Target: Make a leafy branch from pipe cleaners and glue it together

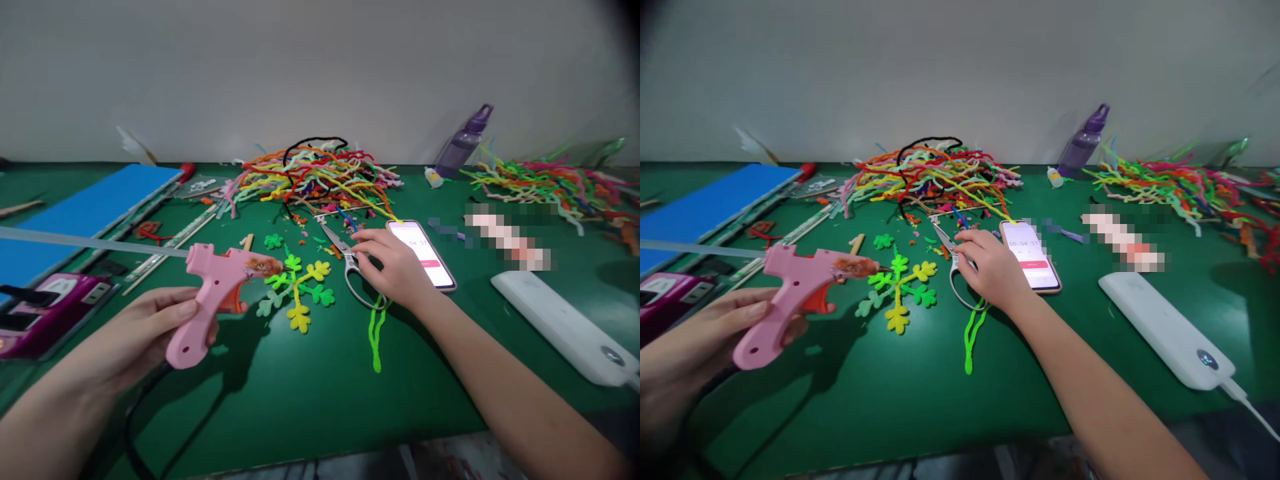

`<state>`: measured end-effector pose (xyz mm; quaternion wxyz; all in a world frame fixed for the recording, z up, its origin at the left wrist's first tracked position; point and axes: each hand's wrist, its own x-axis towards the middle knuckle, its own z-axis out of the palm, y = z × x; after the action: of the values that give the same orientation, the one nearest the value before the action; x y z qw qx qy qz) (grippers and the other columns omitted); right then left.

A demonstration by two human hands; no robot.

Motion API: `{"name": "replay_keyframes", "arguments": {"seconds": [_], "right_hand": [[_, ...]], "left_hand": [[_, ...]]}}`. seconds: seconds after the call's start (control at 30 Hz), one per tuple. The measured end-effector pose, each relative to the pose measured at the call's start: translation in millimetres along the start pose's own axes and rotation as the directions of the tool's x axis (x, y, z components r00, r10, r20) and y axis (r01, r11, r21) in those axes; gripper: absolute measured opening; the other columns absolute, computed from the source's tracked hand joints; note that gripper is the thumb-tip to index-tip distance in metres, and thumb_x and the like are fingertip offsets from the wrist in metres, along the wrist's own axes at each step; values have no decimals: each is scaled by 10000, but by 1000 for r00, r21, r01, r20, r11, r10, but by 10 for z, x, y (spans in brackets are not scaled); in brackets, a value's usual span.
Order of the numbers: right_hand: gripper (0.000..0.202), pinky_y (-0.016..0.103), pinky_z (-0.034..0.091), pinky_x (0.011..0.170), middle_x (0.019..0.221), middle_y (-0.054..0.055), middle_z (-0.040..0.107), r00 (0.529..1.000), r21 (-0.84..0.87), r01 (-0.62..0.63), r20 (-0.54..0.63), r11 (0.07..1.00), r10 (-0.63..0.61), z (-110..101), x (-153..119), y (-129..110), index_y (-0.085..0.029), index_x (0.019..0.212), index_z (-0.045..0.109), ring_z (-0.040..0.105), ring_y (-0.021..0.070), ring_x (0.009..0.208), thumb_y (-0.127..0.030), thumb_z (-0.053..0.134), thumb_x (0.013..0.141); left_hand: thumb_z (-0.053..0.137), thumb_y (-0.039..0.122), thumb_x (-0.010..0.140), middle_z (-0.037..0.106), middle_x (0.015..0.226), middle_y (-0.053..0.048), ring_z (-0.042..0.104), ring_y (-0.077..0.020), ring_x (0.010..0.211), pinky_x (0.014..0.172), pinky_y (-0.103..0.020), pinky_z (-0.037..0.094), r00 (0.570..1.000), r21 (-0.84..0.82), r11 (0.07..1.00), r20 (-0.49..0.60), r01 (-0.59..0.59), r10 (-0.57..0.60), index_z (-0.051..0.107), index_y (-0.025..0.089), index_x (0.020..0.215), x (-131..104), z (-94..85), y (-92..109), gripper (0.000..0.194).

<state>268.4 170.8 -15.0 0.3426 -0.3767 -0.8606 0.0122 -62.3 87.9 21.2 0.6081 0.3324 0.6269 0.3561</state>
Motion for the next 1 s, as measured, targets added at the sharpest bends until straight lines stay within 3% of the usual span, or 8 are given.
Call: {"name": "replay_keyframes", "arguments": {"seconds": [0.3, 0.5, 0.73, 0.87, 1.0], "right_hand": [[171, 430, 470, 926, 1098, 82, 646, 1000, 9, -2, -19, 1000, 3, -20, -6, 30, -183, 936, 648, 587, 221, 1034, -166, 491, 868], [182, 432, 485, 900, 1080, 94, 648, 999, 11, -13, -29, 1000, 13, -58, 6, 32, -179, 922, 654, 592, 224, 1023, -167, 480, 867], [179, 418, 489, 906, 1082, 103, 645, 999, 7, -23, -45, 1000, 23, -74, 4, 58, -168, 916, 657, 590, 223, 1027, -178, 486, 865], [175, 422, 493, 906, 1087, 96, 643, 998, 7, -18, -67, 1000, 19, -70, -9, 91, -179, 923, 656, 590, 223, 1027, -179, 492, 862], [178, 432, 501, 898, 1089, 97, 643, 997, 3, -15, -81, 1000, 15, -65, -11, 105, -187, 933, 656, 593, 231, 1026, -184, 493, 861]], "left_hand": [[877, 445, 435, 732, 625, -57, 654, -155, 544, 491, -182, 533, 1000, -104, 994, -8, -16, 15, 741, 174, 721, 40, 15, -42, 417], [861, 407, 516, 739, 689, -55, 659, -134, 615, 573, -161, 543, 994, -95, 994, 81, -61, 69, 735, 141, 769, 17, 46, 86, 388], [786, 316, 674, 737, 777, -64, 668, -133, 673, 611, -163, 535, 984, -74, 984, 66, -162, 167, 715, 119, 883, 89, 126, 184, 295], [747, 277, 733, 732, 705, -38, 652, -107, 636, 606, -142, 518, 965, -84, 968, 94, -237, 244, 698, 116, 832, 158, 175, 236, 195], [692, 259, 794, 734, 704, -20, 650, -95, 640, 632, -136, 514, 957, -87, 960, 95, -266, 273, 687, 110, 920, 284, 151, 235, 196]]}}
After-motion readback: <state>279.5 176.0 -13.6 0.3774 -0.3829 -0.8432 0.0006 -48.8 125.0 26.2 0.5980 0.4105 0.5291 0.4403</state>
